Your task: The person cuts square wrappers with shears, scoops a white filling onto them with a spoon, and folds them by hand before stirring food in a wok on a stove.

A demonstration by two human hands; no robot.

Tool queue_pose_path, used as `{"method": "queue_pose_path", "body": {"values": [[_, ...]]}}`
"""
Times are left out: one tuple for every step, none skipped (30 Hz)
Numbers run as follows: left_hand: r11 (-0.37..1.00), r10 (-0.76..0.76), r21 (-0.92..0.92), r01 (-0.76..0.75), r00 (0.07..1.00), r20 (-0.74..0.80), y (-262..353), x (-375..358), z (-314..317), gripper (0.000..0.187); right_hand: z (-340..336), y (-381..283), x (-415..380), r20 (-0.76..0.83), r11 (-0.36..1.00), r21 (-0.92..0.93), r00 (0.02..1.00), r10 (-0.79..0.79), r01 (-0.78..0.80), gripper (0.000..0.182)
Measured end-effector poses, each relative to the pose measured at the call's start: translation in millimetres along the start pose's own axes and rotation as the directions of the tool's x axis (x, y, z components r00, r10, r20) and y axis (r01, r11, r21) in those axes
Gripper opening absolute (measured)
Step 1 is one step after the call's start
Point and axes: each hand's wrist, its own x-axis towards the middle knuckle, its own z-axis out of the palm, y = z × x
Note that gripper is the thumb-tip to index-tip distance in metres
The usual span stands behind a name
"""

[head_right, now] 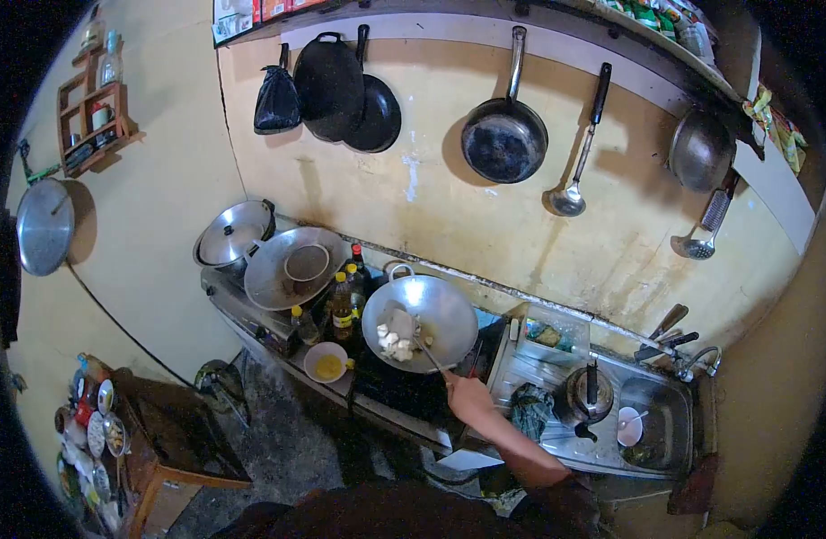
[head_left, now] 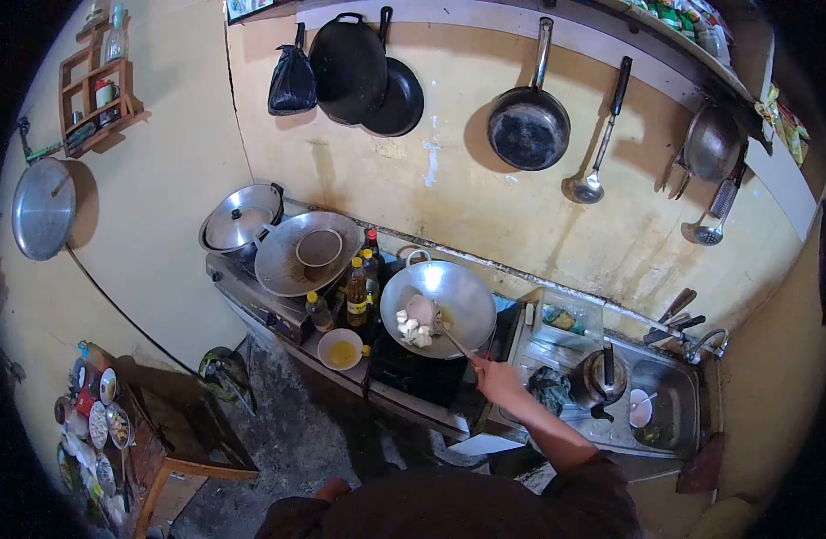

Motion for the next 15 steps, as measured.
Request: {"method": "queue_pose_path", "body": {"values": [[1.0, 0.002, 0.001, -0.002, 1.0, -0.001, 1, 0, -8, 0.03, -4, -7, -7, -0.034, 1.0, -0.006, 0.999, 0.0, 0.0, 0.032], [0.997, 0.078, 0.023, -0.079, 0.997, 0.028, 1, 1, -14, 0.03, -8, -13, -13, -0.068, 1.0, -0.012, 0.998, -0.001, 0.0, 0.033], [0.987, 0.153, 0.042, -0.155, 0.987, 0.058, 0, 4, -15, 0.03, -12, -18, -18, -0.067, 1.0, -0.013, 0.998, 0.0, -0.001, 0.033], [0.987, 0.153, 0.042, -0.156, 0.986, 0.059, -2, 5, -15, 0.03, -15, -23, -22, -0.024, 0.999, -0.033, 1.0, 0.012, -0.013, 0.032], [0.957, 0.239, 0.169, -0.237, 0.971, 0.01, -3, 5, -14, 0.03, -17, -25, -24, 0.02, 0.998, -0.054, 0.999, 0.025, -0.024, 0.033], [0.905, 0.328, 0.296, -0.306, 0.944, -0.027, -1, 1, -15, 0.031, -12, -22, -23, 0.022, 0.998, -0.054, 0.999, 0.027, -0.026, 0.033], [0.905, 0.328, 0.294, -0.307, 0.944, -0.025, 1, 4, -17, 0.031, -2, -15, -17, 0.063, 0.994, -0.096, 0.996, 0.062, -0.056, 0.034], [0.935, 0.283, 0.195, -0.297, 0.954, 0.097, 2, 12, -22, 0.032, 7, -8, -12, 0.103, 0.987, -0.137, 0.99, 0.096, -0.082, 0.036], [0.958, 0.244, 0.098, -0.27, 0.945, 0.219, 1, 15, -24, 0.033, 12, -2, -6, 0.104, 0.988, -0.136, 0.99, 0.092, -0.078, 0.036], [0.96, 0.239, 0.096, -0.264, 0.947, 0.215, 0, 12, -26, 0.033, 14, 7, 1, 0.099, 0.981, -0.155, 0.986, 0.136, -0.12, 0.037], [0.967, 0.221, 0.089, -0.24, 0.958, 0.184, -2, 10, -32, 0.033, 13, 12, 6, 0.092, 0.972, -0.174, 0.98, 0.178, -0.16, 0.037], [0.973, 0.203, 0.079, -0.217, 0.967, 0.152, 2, 7, -28, 0.034, 5, 10, 8, 0.09, 0.973, -0.175, 0.981, 0.169, -0.152, 0.037], [0.979, 0.184, 0.068, -0.193, 0.975, 0.121, -5, -5, -18, 0.034, -6, 5, 7, -0.001, 0.965, -0.168, 0.979, 0.204, -0.201, 0.034], [0.984, 0.166, 0.056, -0.171, 0.982, 0.092, -3, -9, -17, 0.034, -14, 4, 7, -0.09, 0.955, -0.156, 0.967, 0.24, -0.251, 0.031], [0.988, 0.148, 0.044, -0.151, 0.987, 0.065, 2, -15, -22, 0.035, -11, 14, 19, -0.077, 0.936, -0.147, 0.948, 0.31, -0.319, 0.03]]}}
